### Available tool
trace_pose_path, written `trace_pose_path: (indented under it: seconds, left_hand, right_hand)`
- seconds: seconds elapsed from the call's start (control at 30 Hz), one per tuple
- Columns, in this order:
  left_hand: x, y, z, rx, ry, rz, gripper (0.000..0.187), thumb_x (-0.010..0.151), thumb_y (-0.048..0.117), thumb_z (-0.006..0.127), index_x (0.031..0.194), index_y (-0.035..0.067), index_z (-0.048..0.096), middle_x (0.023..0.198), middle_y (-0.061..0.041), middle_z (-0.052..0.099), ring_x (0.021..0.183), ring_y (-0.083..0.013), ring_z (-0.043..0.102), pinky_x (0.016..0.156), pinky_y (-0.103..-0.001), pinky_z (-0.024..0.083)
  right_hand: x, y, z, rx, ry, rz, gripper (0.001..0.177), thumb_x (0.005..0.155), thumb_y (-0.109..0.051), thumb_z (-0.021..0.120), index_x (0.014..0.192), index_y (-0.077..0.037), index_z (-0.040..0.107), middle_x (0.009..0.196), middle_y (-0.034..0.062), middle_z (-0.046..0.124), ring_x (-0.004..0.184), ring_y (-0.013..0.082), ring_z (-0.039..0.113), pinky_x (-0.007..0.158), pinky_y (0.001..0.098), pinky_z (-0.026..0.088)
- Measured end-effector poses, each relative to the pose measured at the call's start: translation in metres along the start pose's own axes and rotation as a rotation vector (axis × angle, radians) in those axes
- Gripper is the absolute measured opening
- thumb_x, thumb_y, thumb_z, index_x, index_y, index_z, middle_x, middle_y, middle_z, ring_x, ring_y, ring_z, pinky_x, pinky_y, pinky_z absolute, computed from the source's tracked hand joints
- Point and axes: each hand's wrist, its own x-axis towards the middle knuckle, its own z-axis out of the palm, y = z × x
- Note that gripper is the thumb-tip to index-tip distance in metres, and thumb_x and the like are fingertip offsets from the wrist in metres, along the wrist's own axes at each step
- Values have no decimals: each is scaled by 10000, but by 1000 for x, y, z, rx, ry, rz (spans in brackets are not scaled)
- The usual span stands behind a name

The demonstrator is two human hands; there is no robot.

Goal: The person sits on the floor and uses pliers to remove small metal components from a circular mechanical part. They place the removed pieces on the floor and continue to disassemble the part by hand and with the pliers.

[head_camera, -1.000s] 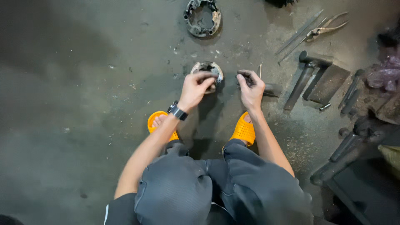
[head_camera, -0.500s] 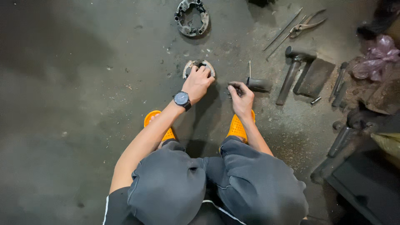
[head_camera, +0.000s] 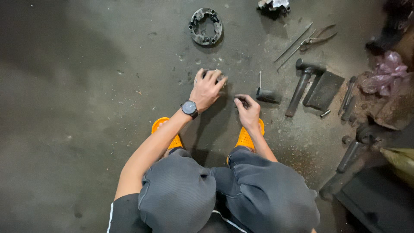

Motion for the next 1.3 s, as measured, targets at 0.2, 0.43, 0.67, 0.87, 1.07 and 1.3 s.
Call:
trace_pose_path:
  seconds: [0.2, 0.43, 0.67, 0.87, 1.07, 1.3]
  left_hand:
    - [103, -49, -39, 298, -356, -657, 1306, 764, 856, 784, 1564, 100, 81, 1558, -263, 54, 1450, -417, 239, 1046, -626, 390]
    - [119, -91, -6, 177, -160, -556, 1072, 639, 544, 870, 1419, 31, 342, 1295, -251, 453, 1149, -428, 447, 807, -559, 500]
    - [61, -104, -63, 84, 80, -509, 1061, 822, 844, 489, 1490, 63, 225, 1240, -260, 503, 1064, -365, 475, 755, -534, 496]
    - [24, -120, -78, 176, -81, -672, 1031, 757, 596, 791, 1472, 40, 298, 1345, -298, 392, 1188, -449, 392, 883, -637, 427]
    - [46, -127, -68, 130, 50, -469, 568, 935, 409, 708, 1289, -5, 545, 1277, -252, 469, 1149, -392, 445, 889, -553, 423]
    - [53, -149, -33, -149, 32, -297, 142, 831, -4, 618, 938, -30, 527, 936, -219, 506, 802, -426, 515, 663, -491, 430]
  right_hand:
    - [-7, -29, -6, -55, 25, 77, 110, 901, -110, 646, 961, -55, 719, 860, 19, 713, 778, 76, 634, 712, 233, 499]
    - [-14, -36, -40, -96, 70, 133, 173, 933, -163, 606, 1014, -40, 697, 927, 73, 704, 857, 169, 658, 733, 328, 543]
    - [38, -17, -95, -235, 260, 56, 75, 913, -126, 633, 892, -64, 671, 809, 56, 660, 724, 153, 599, 647, 297, 488]
    - [119, -13, -130, -528, 440, -113, 111, 889, -53, 665, 970, -7, 724, 901, 133, 745, 741, 217, 695, 670, 323, 564]
    - [184, -19, -159, -572, 512, -121, 152, 842, 13, 703, 986, -24, 737, 912, 131, 766, 684, 194, 737, 657, 288, 628]
    - [195, 4, -185, -802, 372, -142, 136, 787, -211, 717, 810, -87, 767, 726, 119, 730, 682, 324, 696, 583, 422, 484]
